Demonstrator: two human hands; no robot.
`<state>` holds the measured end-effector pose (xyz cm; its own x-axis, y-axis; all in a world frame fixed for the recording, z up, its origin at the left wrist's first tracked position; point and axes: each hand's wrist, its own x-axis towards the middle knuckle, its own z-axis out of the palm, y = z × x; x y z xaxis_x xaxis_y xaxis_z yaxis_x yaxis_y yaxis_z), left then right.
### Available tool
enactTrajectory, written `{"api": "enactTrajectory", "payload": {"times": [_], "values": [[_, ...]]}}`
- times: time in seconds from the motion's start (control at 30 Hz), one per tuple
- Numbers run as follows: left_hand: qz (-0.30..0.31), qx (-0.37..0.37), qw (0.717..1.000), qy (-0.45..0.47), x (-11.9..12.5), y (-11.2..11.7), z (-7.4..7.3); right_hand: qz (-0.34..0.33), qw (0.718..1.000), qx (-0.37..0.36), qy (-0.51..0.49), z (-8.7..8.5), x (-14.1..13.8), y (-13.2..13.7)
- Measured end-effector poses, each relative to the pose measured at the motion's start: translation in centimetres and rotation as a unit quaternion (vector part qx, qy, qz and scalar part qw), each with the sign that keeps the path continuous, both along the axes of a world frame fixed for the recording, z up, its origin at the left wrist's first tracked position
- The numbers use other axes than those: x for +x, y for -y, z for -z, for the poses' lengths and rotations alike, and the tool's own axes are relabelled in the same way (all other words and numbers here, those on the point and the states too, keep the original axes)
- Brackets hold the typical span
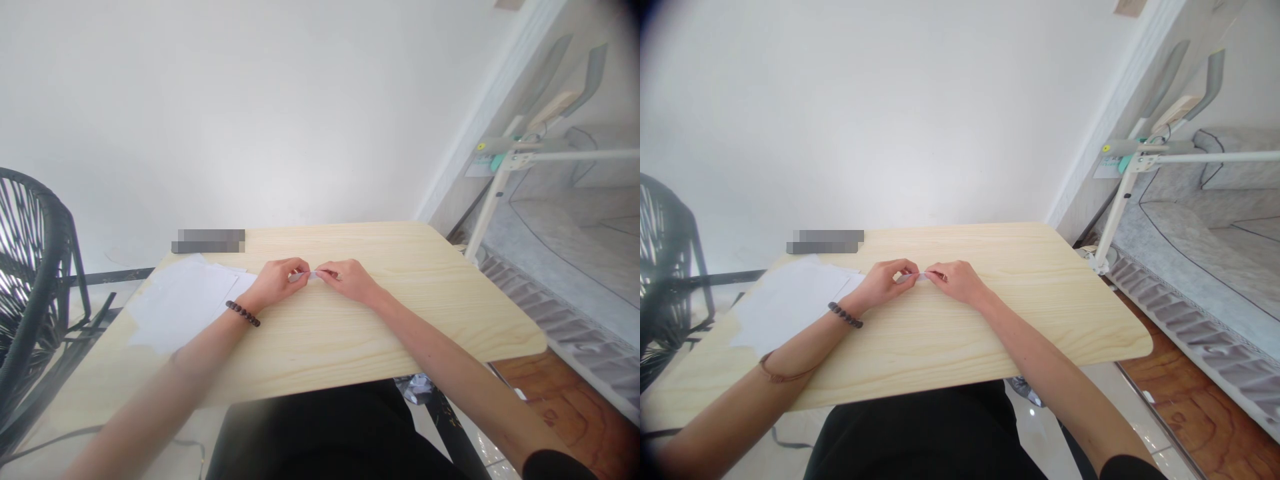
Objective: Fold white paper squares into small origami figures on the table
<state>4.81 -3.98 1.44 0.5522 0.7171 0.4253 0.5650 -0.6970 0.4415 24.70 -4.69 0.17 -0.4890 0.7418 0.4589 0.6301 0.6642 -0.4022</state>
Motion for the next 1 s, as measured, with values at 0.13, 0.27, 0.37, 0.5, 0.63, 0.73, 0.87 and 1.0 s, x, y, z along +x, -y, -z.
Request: {"api": "enactTrajectory", "payload": {"times": [0.13, 0.27, 0.37, 0.5, 0.63, 0.73, 0.87, 1.0], "values": [[-0.009, -0.016, 1.0, -0.006, 0.0, -0.1, 0.0, 0.001, 1.0, -0.01, -0.014, -0.3, 0.1, 0.1], [-0.012, -0.028, 1.0, 0.0, 0.1, -0.2, 0.0, -0.003, 0.998, -0.033, -0.048, -0.6, 0.2, 0.2], [0.006, -0.036, 0.999, 0.032, 0.1, -0.3, 0.0, -0.011, 0.994, -0.07, -0.08, -0.4, 0.3, 0.1], [0.013, -0.039, 0.996, 0.074, 0.0, -0.6, 0.1, 0.0, 0.982, -0.12, -0.143, 0.0, 0.2, -0.3], [0.019, -0.057, 0.995, 0.082, 0.0, -0.8, 0.1, 0.003, 0.964, -0.181, -0.195, 0.0, 0.4, -0.6], [0.016, -0.082, 0.993, 0.078, 0.1, -0.8, 0.2, 0.006, 0.952, -0.211, -0.22, 0.2, 0.5, -0.8], [0.005, -0.106, 0.993, 0.06, 0.0, -0.8, 0.5, 0.009, 0.953, -0.205, -0.223, 0.5, 0.7, -1.0], [-0.006, -0.123, 0.991, 0.048, -0.2, -0.9, 0.7, 0.017, 0.961, -0.188, -0.202, 0.5, 0.8, -0.9]]}}
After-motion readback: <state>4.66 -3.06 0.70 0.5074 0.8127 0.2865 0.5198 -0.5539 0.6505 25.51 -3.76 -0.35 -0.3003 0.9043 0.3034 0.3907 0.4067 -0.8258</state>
